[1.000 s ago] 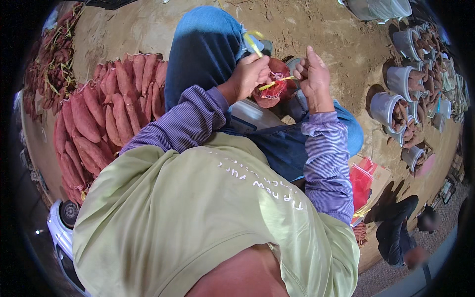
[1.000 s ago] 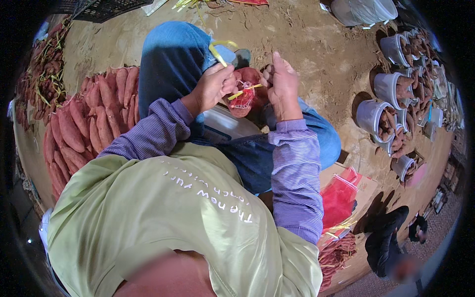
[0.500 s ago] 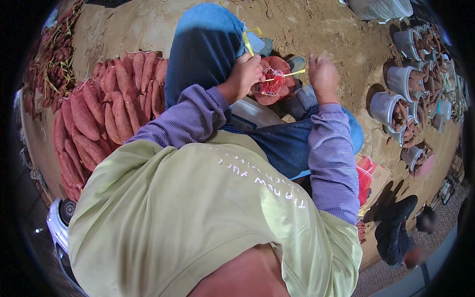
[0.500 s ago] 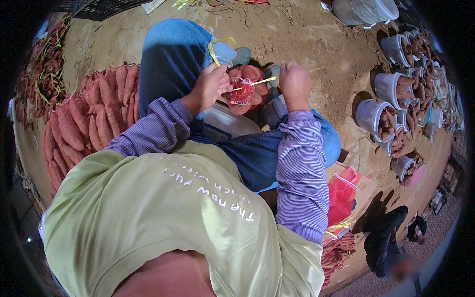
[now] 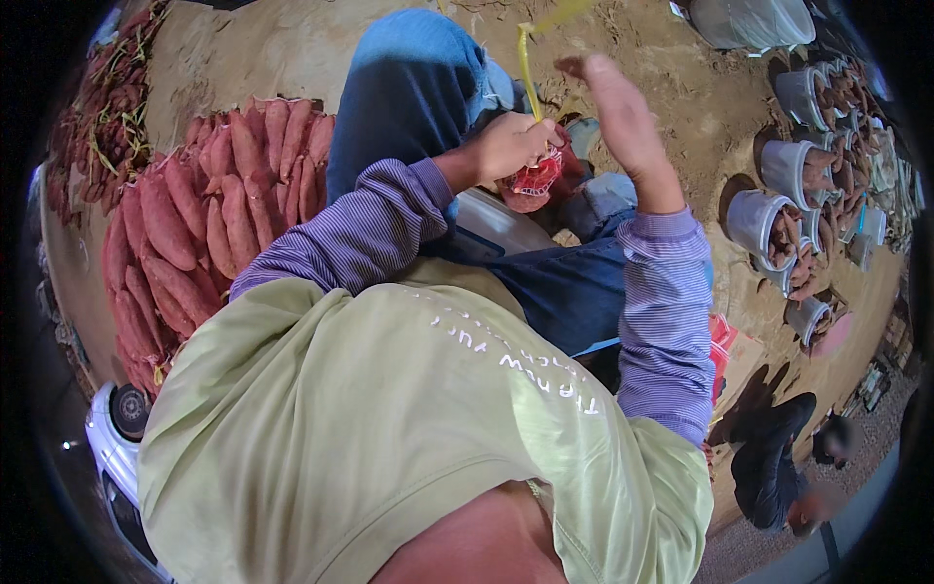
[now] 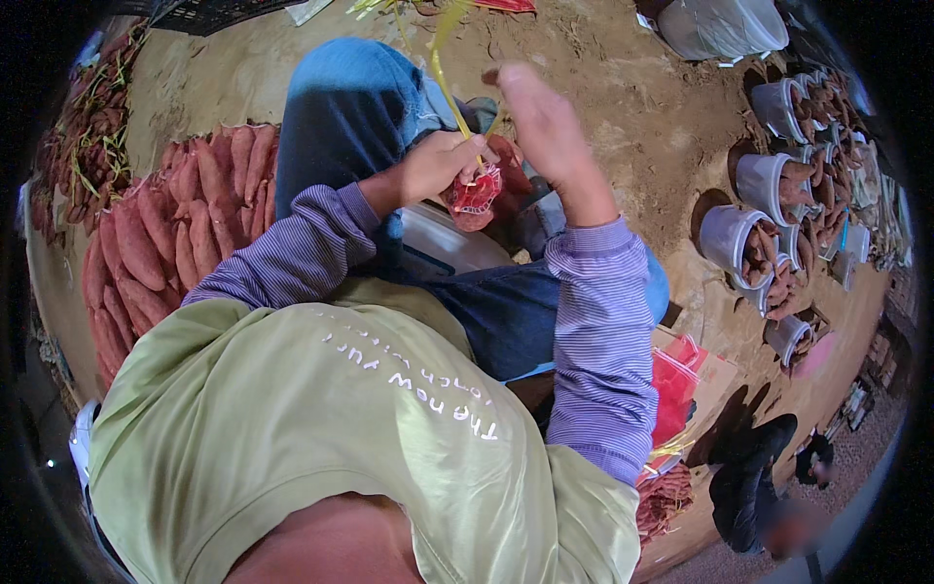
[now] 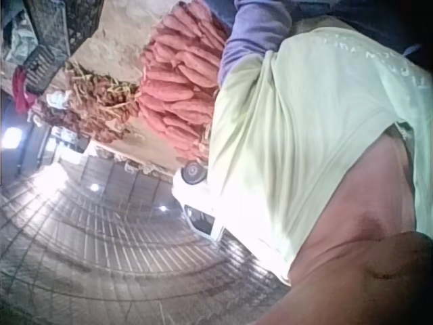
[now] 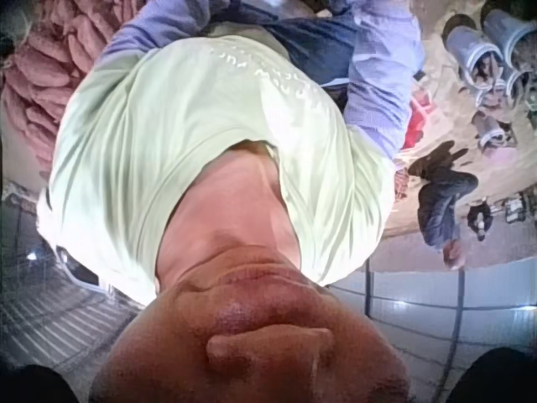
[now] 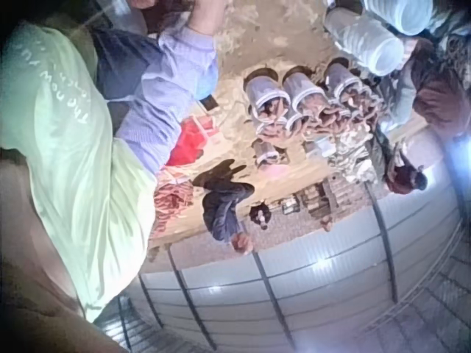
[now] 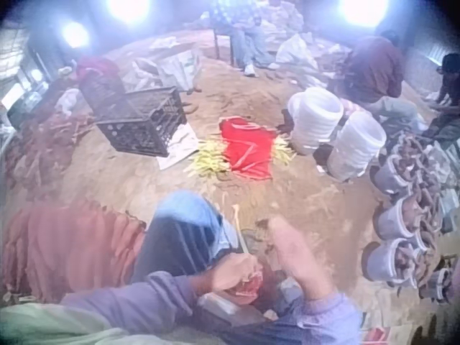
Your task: The person sits on the ground and repeatedly picks up sweet potatoes, places them into a red mesh bag, and ties the bag with a yellow plastic strip. The person then sets the tied bag aside and repeats the process with additional potatoes.
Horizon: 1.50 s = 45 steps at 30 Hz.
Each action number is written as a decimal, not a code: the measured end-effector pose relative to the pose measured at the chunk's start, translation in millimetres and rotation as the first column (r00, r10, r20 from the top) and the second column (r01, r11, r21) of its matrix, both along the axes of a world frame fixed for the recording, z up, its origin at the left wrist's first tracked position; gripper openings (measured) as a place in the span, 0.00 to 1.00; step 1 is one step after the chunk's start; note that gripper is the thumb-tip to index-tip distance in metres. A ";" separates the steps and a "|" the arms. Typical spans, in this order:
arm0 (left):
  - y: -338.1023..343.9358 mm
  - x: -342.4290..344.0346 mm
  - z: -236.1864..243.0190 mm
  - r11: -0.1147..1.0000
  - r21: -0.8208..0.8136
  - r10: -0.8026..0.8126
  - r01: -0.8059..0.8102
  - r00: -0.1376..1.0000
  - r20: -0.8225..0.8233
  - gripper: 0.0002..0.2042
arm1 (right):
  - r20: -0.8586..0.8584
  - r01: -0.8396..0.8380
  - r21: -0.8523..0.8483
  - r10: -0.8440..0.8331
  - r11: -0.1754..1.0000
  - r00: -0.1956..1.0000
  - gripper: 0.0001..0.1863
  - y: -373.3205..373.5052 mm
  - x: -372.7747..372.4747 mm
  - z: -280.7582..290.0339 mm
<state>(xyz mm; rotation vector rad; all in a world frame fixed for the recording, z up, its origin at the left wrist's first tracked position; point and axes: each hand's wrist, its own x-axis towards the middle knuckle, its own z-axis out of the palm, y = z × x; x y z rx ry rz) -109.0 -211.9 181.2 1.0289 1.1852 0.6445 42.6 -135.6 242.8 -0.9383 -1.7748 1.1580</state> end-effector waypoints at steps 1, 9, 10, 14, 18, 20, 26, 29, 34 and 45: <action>2.1 0.1 6.3 0.997 -0.069 0.026 -0.019 0.994 0.108 0.20 | 0.316 -0.056 -0.010 0.057 0.998 0.947 0.19 -3.7 10.2 -11.0; -0.8 -13.0 20.9 0.992 -0.077 0.110 -0.100 0.985 0.133 0.09 | 0.565 -0.109 -0.307 0.273 0.946 0.779 0.10 -17.4 27.1 -31.9; -3.1 -11.6 10.7 0.992 0.011 0.126 -0.127 0.990 0.069 0.06 | 0.437 -0.160 -0.331 0.301 0.930 0.848 0.08 -21.8 25.7 -26.6; -8.9 -7.1 3.0 0.752 0.650 0.221 0.106 0.890 -0.400 0.02 | 0.438 -0.185 -0.415 0.374 0.891 0.817 0.08 -24.7 20.0 -45.7; -7.0 -2.6 10.9 0.619 0.741 0.314 0.261 0.783 -0.537 0.07 | 0.329 -0.165 -0.564 0.403 0.809 0.854 0.09 -19.2 23.4 -48.4; -9.3 -3.5 -0.9 0.637 0.732 0.358 0.243 0.748 -0.559 0.07 | 0.430 -0.060 -0.423 0.258 0.904 0.865 0.10 -19.5 15.4 -48.7; -6.2 5.3 1.6 0.625 0.761 0.406 0.175 0.759 -0.508 0.07 | 0.405 -0.236 -0.399 0.401 0.886 0.821 0.10 -14.5 19.5 -51.4; -8.3 3.9 0.0 0.616 0.774 0.410 0.146 0.780 -0.473 0.07 | 0.374 -0.178 -0.522 0.412 0.834 0.831 0.09 -12.9 15.6 -47.8; -11.1 1.6 7.4 0.616 0.776 0.396 0.135 0.798 -0.453 0.07 | 0.380 -0.021 -0.398 0.186 0.917 0.906 0.09 -13.8 15.3 -58.2; -10.9 0.6 10.9 0.618 0.769 0.384 0.161 0.792 -0.475 0.07 | 0.405 -0.144 -0.315 0.270 0.938 0.874 0.06 -17.4 15.2 -34.5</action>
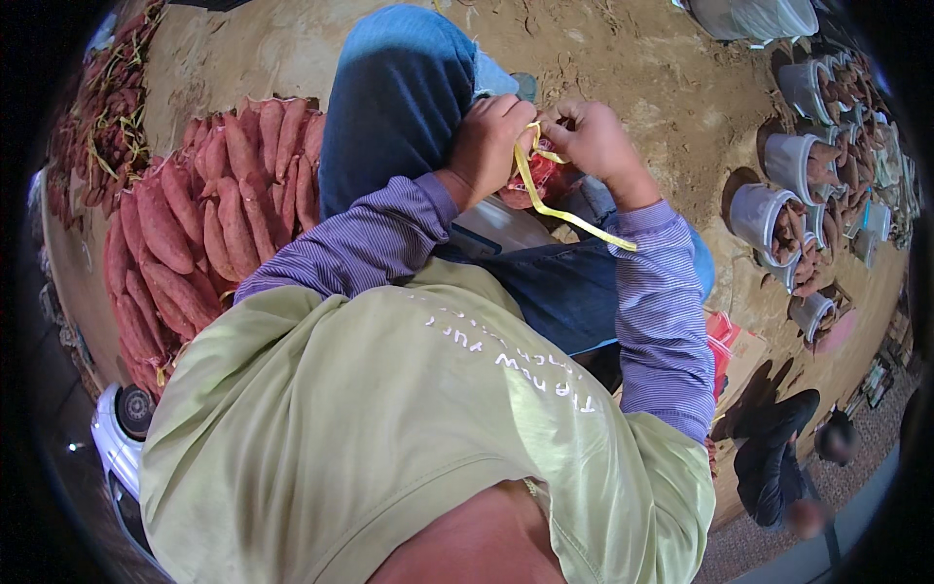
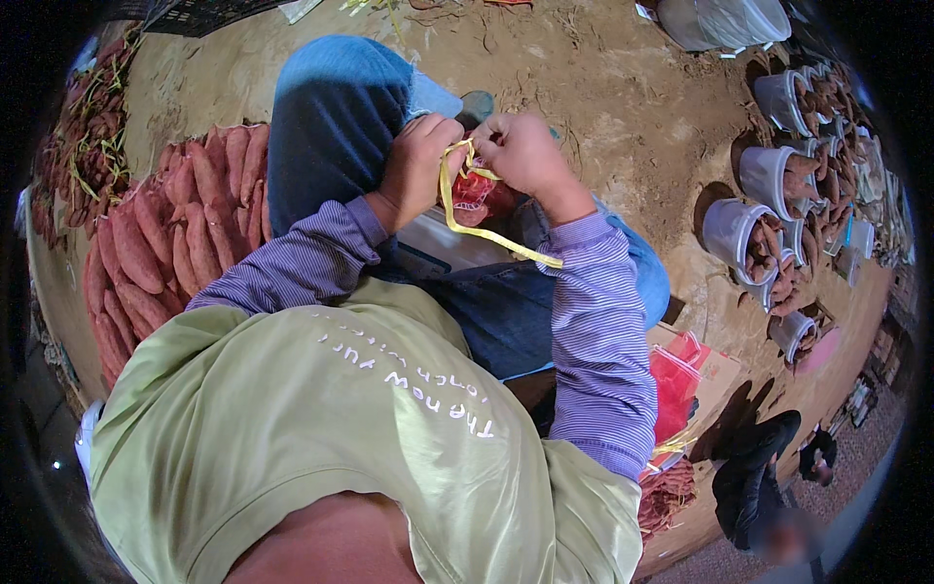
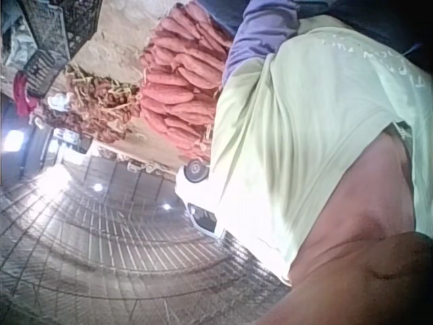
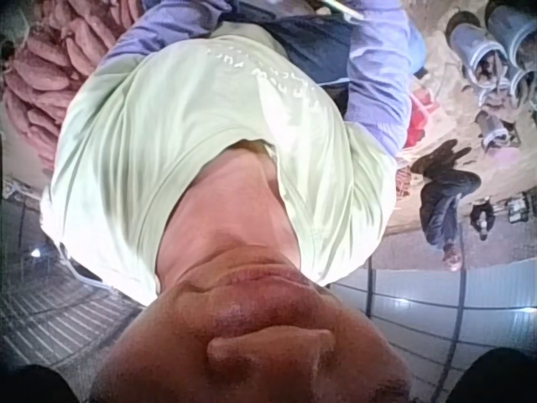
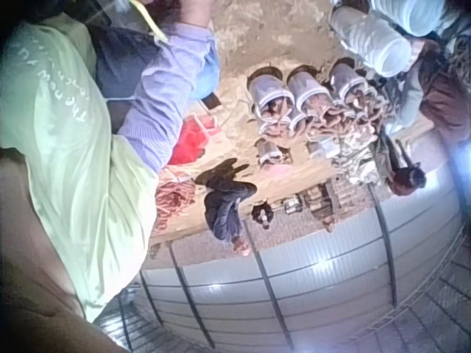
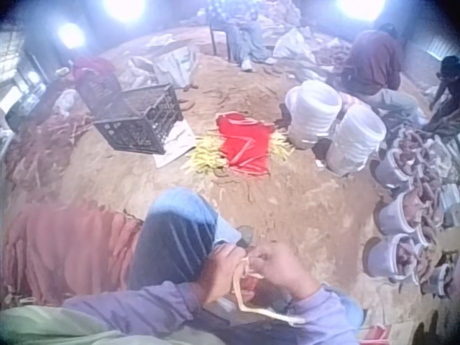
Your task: The person sits on the ground and repeatedly picks up sweet potatoes, places them into a red mesh bag, and ties the bag with a yellow plastic strip. The person then sets the tied bag aside and repeats the process with additional potatoes.
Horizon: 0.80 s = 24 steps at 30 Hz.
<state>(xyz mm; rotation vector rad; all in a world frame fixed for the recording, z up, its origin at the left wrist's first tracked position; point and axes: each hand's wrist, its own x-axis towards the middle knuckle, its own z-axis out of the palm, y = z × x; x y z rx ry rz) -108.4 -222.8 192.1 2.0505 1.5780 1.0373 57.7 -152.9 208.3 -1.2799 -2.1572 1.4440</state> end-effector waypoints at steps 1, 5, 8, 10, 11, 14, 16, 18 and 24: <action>0.7 -0.1 -1.2 1.000 -0.001 -0.008 0.008 1.000 -0.007 0.07 | 0.088 -0.061 0.239 0.041 0.969 0.995 0.06 -1.8 -2.5 1.9; 0.8 -2.6 -1.4 0.999 0.004 -0.044 0.045 0.999 -0.025 0.06 | 0.137 -0.072 0.555 -0.006 0.829 0.991 0.06 -9.4 -10.1 0.6; 2.2 -3.3 7.7 0.996 0.008 -0.083 0.083 0.996 -0.006 0.06 | -0.101 0.167 0.094 -0.157 0.981 0.982 0.06 -11.3 -3.2 -10.9; 0.1 -5.2 10.3 0.994 -0.011 -0.105 0.105 0.994 0.020 0.06 | -0.201 0.212 -0.072 -0.223 0.975 0.954 0.06 -11.7 -6.1 -6.7; -1.0 -6.2 14.0 0.993 -0.030 -0.115 0.116 0.993 0.035 0.06 | -0.099 0.178 0.101 -0.168 0.979 0.981 0.06 -13.0 -3.0 0.6; -1.1 -5.8 10.0 0.986 -0.016 -0.167 0.167 0.986 0.019 0.06 | 0.129 -0.210 0.570 0.166 0.794 0.978 0.05 -1.6 7.2 5.7; -9.6 -8.5 11.7 0.980 -0.061 -0.190 0.188 0.982 -0.023 0.06 | 0.312 -0.346 0.599 0.188 0.722 0.931 0.05 -1.0 11.3 5.1; -22.1 -16.0 12.3 0.967 -0.131 -0.227 0.218 0.972 -0.058 0.07 | 0.415 -0.432 0.585 0.205 0.687 0.887 0.05 6.9 23.3 -2.4; -28.3 -20.2 1.0 0.929 -0.326 -0.101 0.175 0.968 0.231 0.08 | 0.185 0.009 0.471 -0.108 0.882 0.977 0.07 7.8 37.5 -27.5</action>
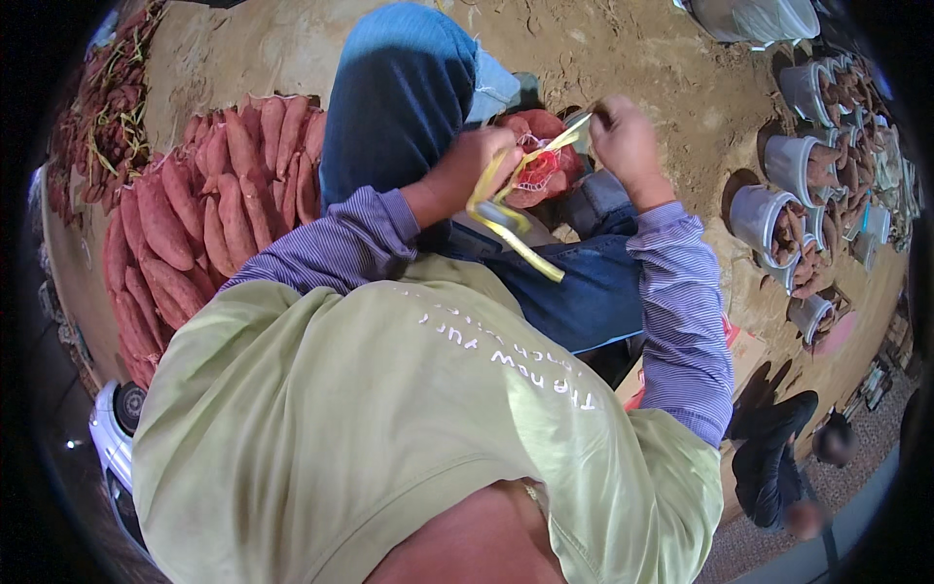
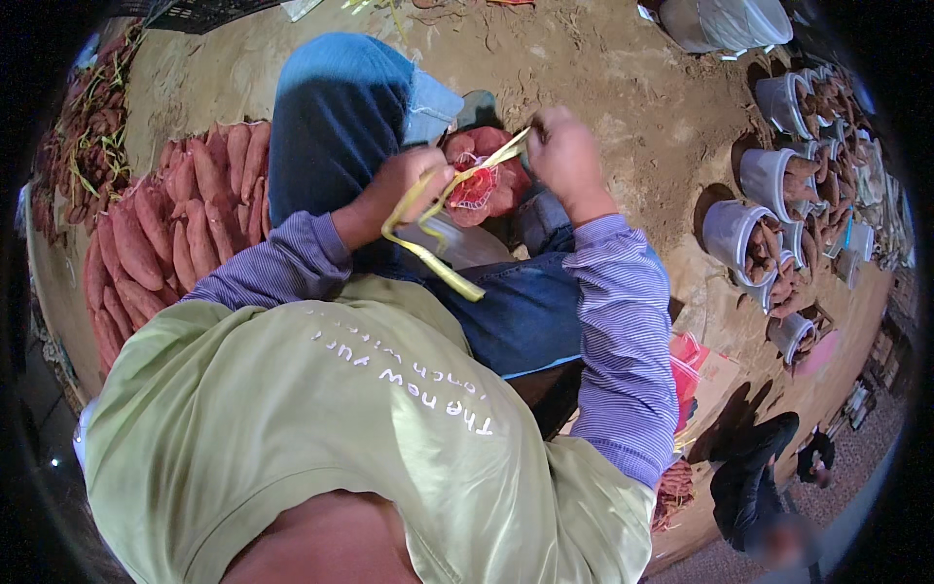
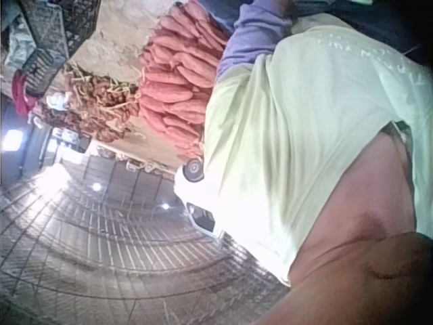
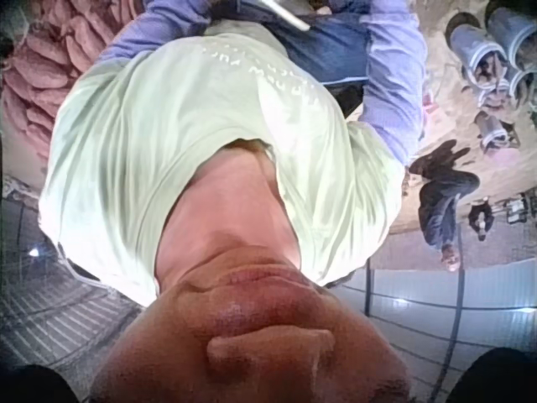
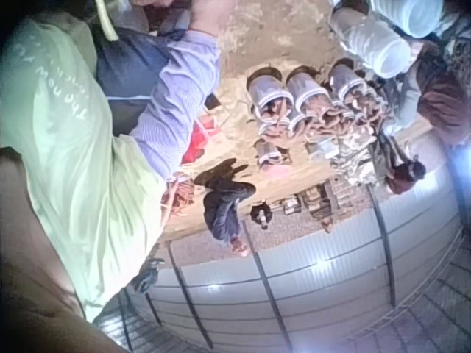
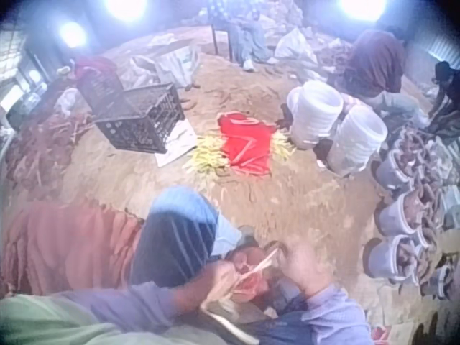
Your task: The person sits on the ground and repeatedly picks up sweet potatoes, places them into a red mesh bag, and ties the bag with a yellow plastic strip. The person then sets the tied bag aside and repeats the process with additional potatoes.
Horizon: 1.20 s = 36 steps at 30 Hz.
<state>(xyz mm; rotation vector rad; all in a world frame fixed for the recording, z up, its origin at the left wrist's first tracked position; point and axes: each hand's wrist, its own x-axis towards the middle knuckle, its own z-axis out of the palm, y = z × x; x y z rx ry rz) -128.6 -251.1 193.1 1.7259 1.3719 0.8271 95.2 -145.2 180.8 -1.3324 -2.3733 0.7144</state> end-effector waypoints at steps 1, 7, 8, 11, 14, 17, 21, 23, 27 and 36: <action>7.7 -1.8 4.6 0.998 -0.057 0.001 0.003 0.998 0.058 0.09 | -0.111 0.136 -0.210 -0.162 0.968 0.981 0.07 0.5 -0.8 -6.1; 33.2 16.9 5.8 0.783 -0.606 0.503 0.138 0.431 0.749 0.07 | -0.144 0.342 -0.258 -0.386 0.903 0.911 0.05 -9.5 -13.6 -13.7; 36.3 17.0 3.7 0.765 -0.610 0.540 0.207 0.310 0.783 0.06 | -0.150 0.319 -0.226 -0.356 0.921 0.922 0.05 -10.0 -13.5 -9.4; 26.8 14.7 -14.4 0.681 -0.720 0.642 0.129 0.367 0.673 0.05 | -0.144 0.227 -0.120 -0.243 0.967 0.959 0.04 -13.1 -13.6 -4.4; 23.7 10.6 -21.5 0.690 -0.703 0.587 0.172 0.436 0.682 0.06 | -0.090 0.137 -0.001 -0.136 0.991 0.987 0.05 -11.5 -4.3 -13.0; 25.3 13.2 -22.1 0.725 -0.679 0.478 0.111 0.628 0.614 0.08 | -0.112 0.140 0.033 -0.136 0.990 0.984 0.05 -11.1 -8.6 -5.7; 21.9 21.7 -19.0 0.884 -0.467 0.233 0.012 0.855 0.464 0.13 | -0.343 0.162 -0.139 -0.201 0.977 0.918 0.07 -17.4 -29.6 30.0; 23.2 24.9 1.1 0.958 -0.281 -0.029 0.055 0.995 0.096 0.21 | -0.427 0.089 -0.205 -0.171 0.975 0.888 0.10 -25.7 -35.9 50.3; 29.8 28.6 -29.9 0.992 -0.122 0.046 -0.032 0.992 0.115 0.13 | -0.470 -0.108 -0.023 0.085 0.994 0.879 0.17 -29.0 -54.5 75.1; 34.4 3.9 -6.9 0.675 -0.713 0.308 0.190 0.806 0.506 0.20 | -0.054 -0.147 -0.166 0.140 0.975 0.989 0.09 -18.7 -10.1 45.7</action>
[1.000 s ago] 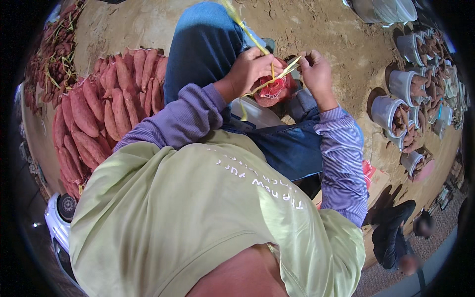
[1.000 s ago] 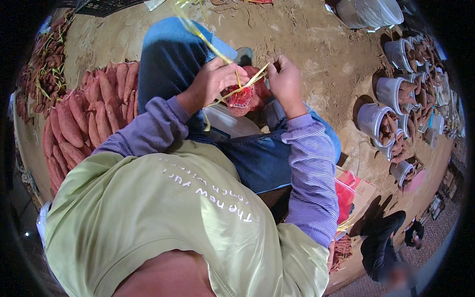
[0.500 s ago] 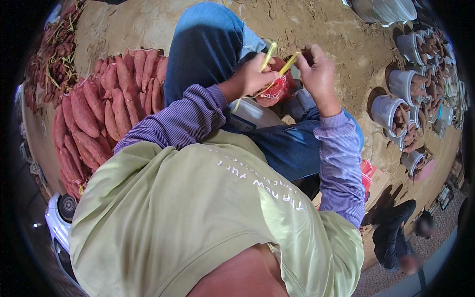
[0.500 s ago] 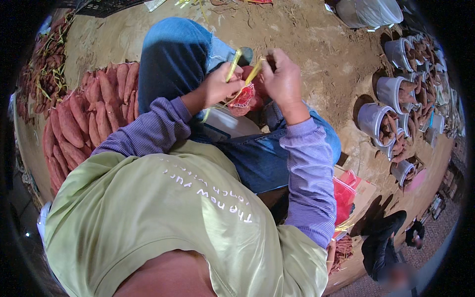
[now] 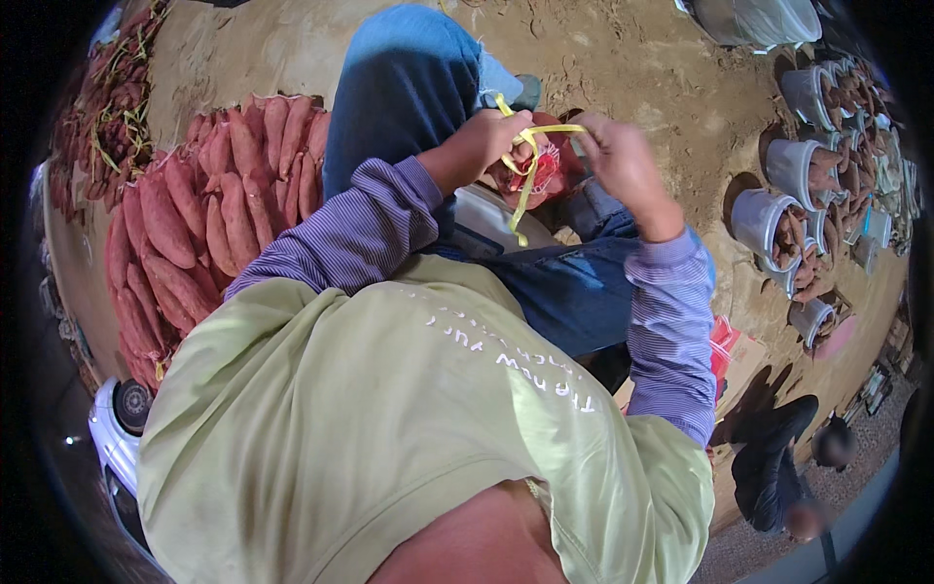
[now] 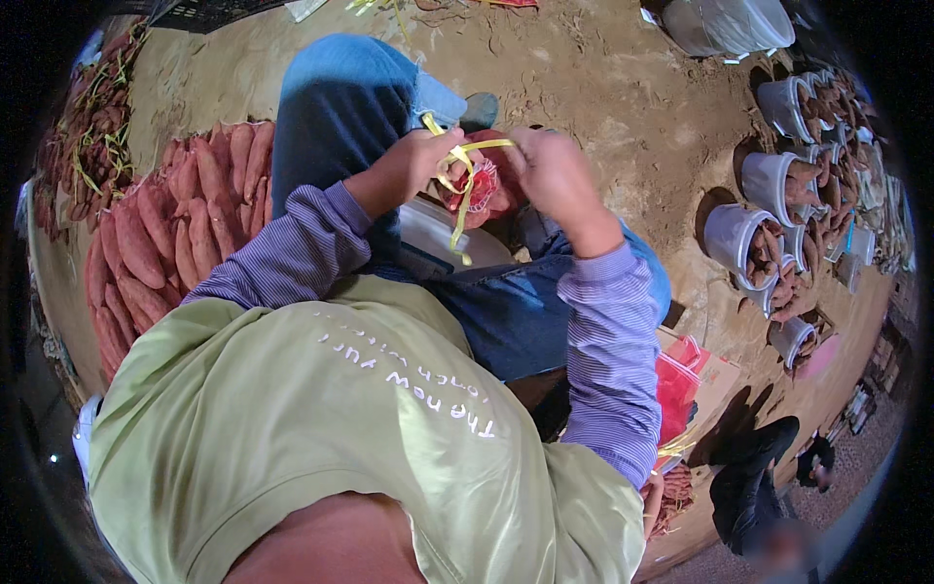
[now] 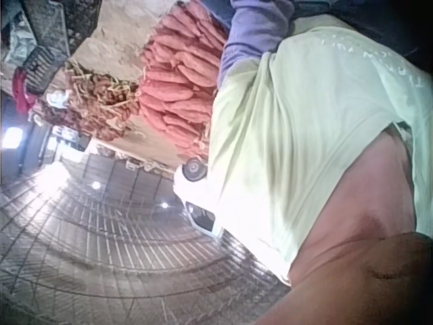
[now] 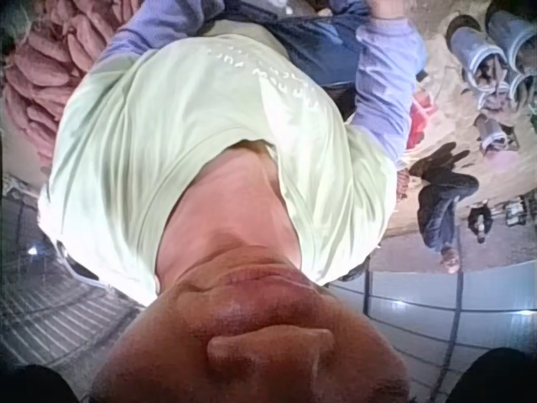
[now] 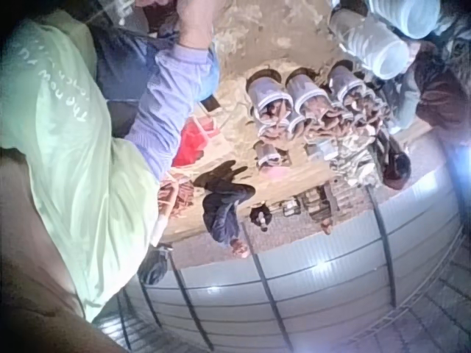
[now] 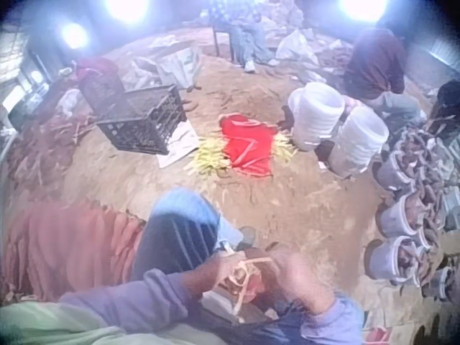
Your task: The person sits on the ground and repeatedly picks up sweet potatoes, places them into a red mesh bag, and ties the bag with a yellow plastic strip. The person then sets the tied bag aside and repeats the process with additional potatoes.
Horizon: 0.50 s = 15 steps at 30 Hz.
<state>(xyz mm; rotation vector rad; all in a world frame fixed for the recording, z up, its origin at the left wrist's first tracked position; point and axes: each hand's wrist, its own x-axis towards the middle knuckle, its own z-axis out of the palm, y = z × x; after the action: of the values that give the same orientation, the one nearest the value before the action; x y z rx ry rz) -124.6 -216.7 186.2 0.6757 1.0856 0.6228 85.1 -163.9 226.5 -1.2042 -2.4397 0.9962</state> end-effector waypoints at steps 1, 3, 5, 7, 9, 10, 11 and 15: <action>-2.1 -1.0 0.1 0.999 -0.017 0.047 -0.046 0.997 0.060 0.21 | -0.025 0.025 -0.047 -0.026 0.999 0.999 0.09 2.2 7.4 3.8; -7.0 -0.8 -2.7 0.981 -0.070 0.190 -0.182 0.971 0.146 0.18 | -0.072 0.057 -0.083 -0.063 0.995 0.995 0.08 -0.4 9.1 28.0; -5.4 2.5 5.8 0.979 -0.064 0.199 -0.191 0.966 0.163 0.16 | 0.037 -0.030 -0.223 0.039 0.974 0.999 0.08 -5.1 21.8 35.7; -3.6 -1.7 7.2 0.990 -0.063 0.138 -0.129 0.977 0.160 0.14 | 0.057 -0.110 -0.545 0.167 0.831 0.984 0.09 -5.4 27.2 44.0; -1.0 -10.4 5.1 0.997 -0.069 -0.005 0.015 0.988 0.153 0.11 | -0.169 -0.106 -0.458 0.031 0.883 0.985 0.10 -11.3 20.8 39.7; -1.5 -9.1 8.0 1.000 -0.002 -0.026 0.027 0.998 0.060 0.10 | -0.281 -0.091 -0.413 -0.031 0.906 0.959 0.10 -15.5 16.8 36.5; -3.1 -7.7 12.8 0.997 0.064 -0.040 0.042 0.998 -0.038 0.10 | -0.289 -0.030 -0.428 -0.105 0.903 0.951 0.12 -11.4 9.5 28.6; -7.4 6.9 -2.1 0.735 0.606 0.158 0.304 0.792 -0.589 0.06 | -0.171 0.041 -0.206 -0.078 0.978 0.982 0.11 -10.4 -11.6 -13.9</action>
<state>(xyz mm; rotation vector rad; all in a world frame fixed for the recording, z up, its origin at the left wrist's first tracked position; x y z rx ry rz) -117.7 -224.0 184.1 1.6602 1.4183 0.7563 73.5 -174.4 212.6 -1.1849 -2.1953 1.2994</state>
